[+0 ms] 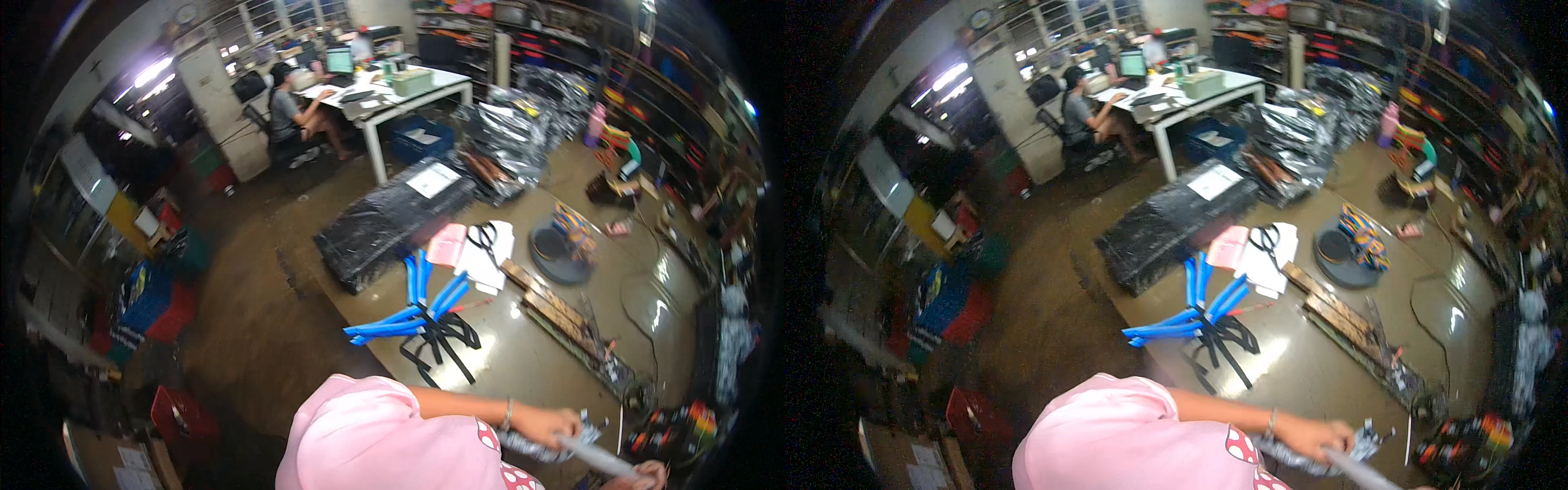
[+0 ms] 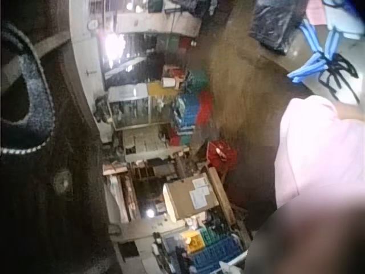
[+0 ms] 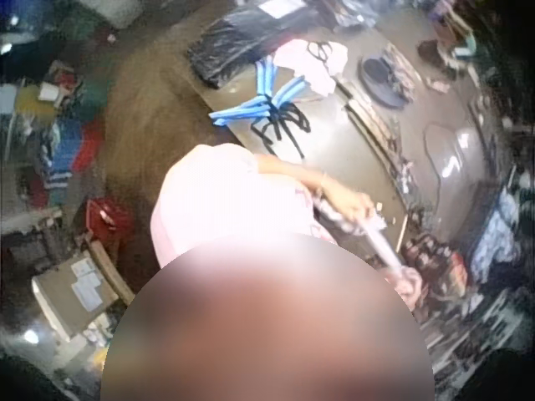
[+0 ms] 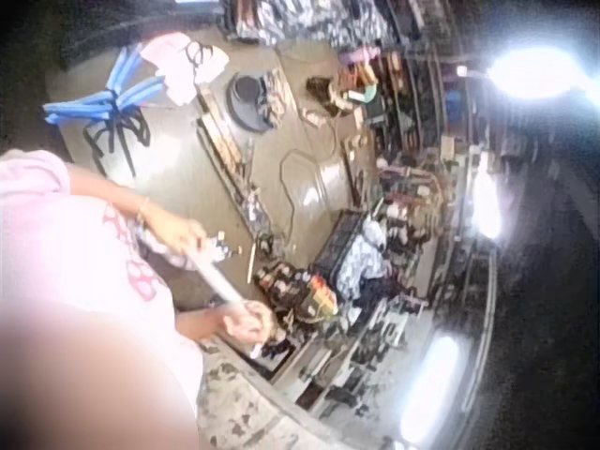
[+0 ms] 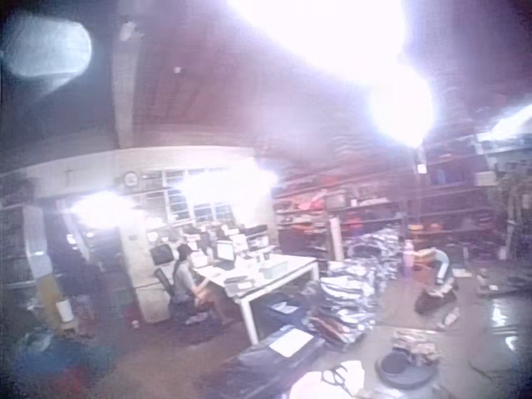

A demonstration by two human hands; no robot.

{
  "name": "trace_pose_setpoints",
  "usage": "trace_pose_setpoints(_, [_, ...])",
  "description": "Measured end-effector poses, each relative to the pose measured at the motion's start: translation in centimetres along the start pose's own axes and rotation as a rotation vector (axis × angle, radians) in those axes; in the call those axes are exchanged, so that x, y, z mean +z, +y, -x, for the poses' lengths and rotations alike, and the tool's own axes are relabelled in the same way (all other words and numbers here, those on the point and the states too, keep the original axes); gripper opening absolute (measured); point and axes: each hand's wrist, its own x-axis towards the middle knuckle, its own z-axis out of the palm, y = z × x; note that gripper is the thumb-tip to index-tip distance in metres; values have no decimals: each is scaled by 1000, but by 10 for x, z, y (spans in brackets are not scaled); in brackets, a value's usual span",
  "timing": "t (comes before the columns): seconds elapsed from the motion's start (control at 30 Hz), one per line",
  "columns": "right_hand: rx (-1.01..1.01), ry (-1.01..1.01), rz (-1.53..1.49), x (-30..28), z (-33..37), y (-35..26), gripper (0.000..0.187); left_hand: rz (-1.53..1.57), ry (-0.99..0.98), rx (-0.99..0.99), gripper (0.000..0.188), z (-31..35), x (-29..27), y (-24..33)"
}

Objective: The person opens a plastic bag and removes small white cable segments. They place the segments on a wooden jig, align them, and use a hot glue gun to bond them. The person repeats this process for several segments, then stores the bag and retrieves more materials from a drawer.

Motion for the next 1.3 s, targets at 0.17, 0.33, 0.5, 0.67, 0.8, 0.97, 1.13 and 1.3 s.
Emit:
trace_pose_setpoints(0.17, [211,-24,756,-54,-5,58,17,155,-111,-273,28,-34,-23,43])
trace_pose_setpoints(0.33, [1295,-37,232,12,87,73,13,563,439,-639,29,-24,-13,-10])
trace_pose_setpoints(0.5, [890,-374,-225,67,135,-35,22,-180,932,-874,25,1,-22,-53])
trace_pose_setpoints(0.67, [602,-879,-122,70,94,1,40,-641,683,-578,22,7,-17,-25])
trace_pose_setpoints(0.8, [646,-1003,-480,61,40,44,29,-229,671,-603,17,-10,-11,8])
trace_pose_setpoints(0.97, [385,-1082,-510,36,-21,78,11,52,532,-654,32,-48,1,28])
trace_pose_setpoints(1.13, [707,-1041,-989,15,-40,134,15,-115,548,-706,29,-107,6,25])
trace_pose_setpoints(1.3, [1020,-1002,-919,-19,-28,155,10,-549,379,-560,17,-163,11,29])
